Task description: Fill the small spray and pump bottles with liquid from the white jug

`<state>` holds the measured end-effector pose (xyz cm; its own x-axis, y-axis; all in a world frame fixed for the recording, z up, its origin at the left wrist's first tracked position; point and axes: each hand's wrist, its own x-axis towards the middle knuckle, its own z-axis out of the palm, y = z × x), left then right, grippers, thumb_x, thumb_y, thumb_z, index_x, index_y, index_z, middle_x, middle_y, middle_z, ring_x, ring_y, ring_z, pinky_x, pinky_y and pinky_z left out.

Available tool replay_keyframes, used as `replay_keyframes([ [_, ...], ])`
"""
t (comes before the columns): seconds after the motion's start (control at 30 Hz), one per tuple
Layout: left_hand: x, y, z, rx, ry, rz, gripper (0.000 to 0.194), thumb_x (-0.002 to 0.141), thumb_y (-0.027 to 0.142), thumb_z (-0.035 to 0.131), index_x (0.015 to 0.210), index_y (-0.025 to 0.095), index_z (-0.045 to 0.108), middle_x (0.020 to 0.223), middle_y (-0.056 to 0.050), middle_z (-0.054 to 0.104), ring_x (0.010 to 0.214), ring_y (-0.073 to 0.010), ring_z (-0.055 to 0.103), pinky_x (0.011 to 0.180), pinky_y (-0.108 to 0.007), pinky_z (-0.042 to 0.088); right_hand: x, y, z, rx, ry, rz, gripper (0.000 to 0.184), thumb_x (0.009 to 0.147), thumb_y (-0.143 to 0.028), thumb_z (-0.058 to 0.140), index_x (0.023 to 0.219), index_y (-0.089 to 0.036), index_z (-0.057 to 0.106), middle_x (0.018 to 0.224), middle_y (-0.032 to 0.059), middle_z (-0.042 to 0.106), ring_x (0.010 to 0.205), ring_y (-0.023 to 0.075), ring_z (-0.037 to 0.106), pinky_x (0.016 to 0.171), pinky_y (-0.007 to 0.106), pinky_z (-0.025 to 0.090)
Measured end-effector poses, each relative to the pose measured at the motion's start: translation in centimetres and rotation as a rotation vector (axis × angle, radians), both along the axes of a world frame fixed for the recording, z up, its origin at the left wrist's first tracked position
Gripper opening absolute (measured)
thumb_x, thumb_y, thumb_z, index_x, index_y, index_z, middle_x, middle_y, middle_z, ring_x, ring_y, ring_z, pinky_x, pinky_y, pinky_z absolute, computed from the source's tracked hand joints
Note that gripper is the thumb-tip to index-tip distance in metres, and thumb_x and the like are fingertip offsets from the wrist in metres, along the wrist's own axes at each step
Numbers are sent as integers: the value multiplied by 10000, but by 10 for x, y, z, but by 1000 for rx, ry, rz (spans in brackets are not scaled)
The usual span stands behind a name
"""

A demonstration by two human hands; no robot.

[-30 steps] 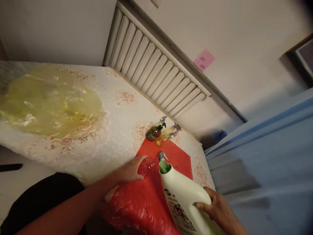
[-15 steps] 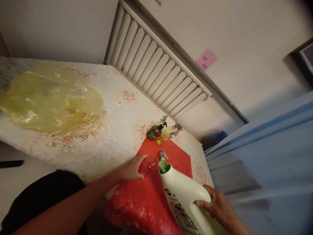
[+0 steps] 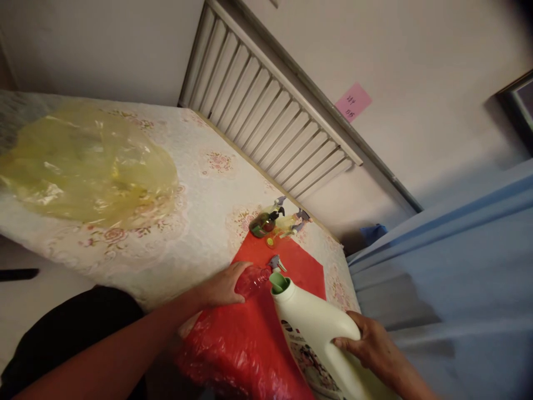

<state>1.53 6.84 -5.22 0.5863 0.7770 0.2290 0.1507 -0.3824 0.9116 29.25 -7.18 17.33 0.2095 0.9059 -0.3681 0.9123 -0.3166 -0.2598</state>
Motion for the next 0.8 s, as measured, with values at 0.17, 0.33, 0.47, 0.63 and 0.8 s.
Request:
replay_keyframes([
  [0.17, 1, 0, -5, 9, -28, 5, 861, 596, 174, 723, 1377, 248, 366, 1420, -94, 483, 1315, -323, 447, 1118, -463, 344, -2, 2, 3, -4, -17, 10, 418, 712, -549, 676, 831, -149, 659, 705, 22, 636, 584, 142, 529, 477, 211, 381],
  [0.33, 1, 1, -6, 2, -34, 7, 854, 598, 177, 723, 1376, 238, 376, 1419, -97, 483, 1312, -326, 447, 1117, -460, 347, -4, 4, 5, -3, -8, 8, 381, 720, -500, 680, 845, -140, 664, 697, 19, 636, 564, 131, 512, 471, 210, 376],
  [0.47, 1, 1, -4, 13, -35, 0, 846, 595, 171, 725, 1366, 233, 383, 1399, -99, 498, 1295, -320, 463, 1111, -462, 353, -7, 4, 7, -11, -7, 4, 376, 718, -495, 680, 840, -139, 665, 705, 22, 640, 569, 129, 512, 467, 207, 374],
  [0.63, 1, 1, -3, 16, -27, -5, 840, 604, 181, 728, 1368, 236, 381, 1388, -94, 503, 1292, -315, 465, 1105, -457, 358, -8, 5, 8, -23, 4, 2, 395, 711, -505, 669, 858, -138, 664, 711, 28, 651, 578, 135, 522, 467, 207, 377],
  [0.8, 2, 1, -5, 24, -58, -7, 832, 605, 168, 723, 1361, 248, 385, 1375, -81, 512, 1277, -302, 479, 1098, -438, 368, -10, 6, 10, -19, 4, 1, 385, 698, -496, 671, 835, -136, 669, 708, 34, 654, 591, 146, 534, 461, 209, 375],
])
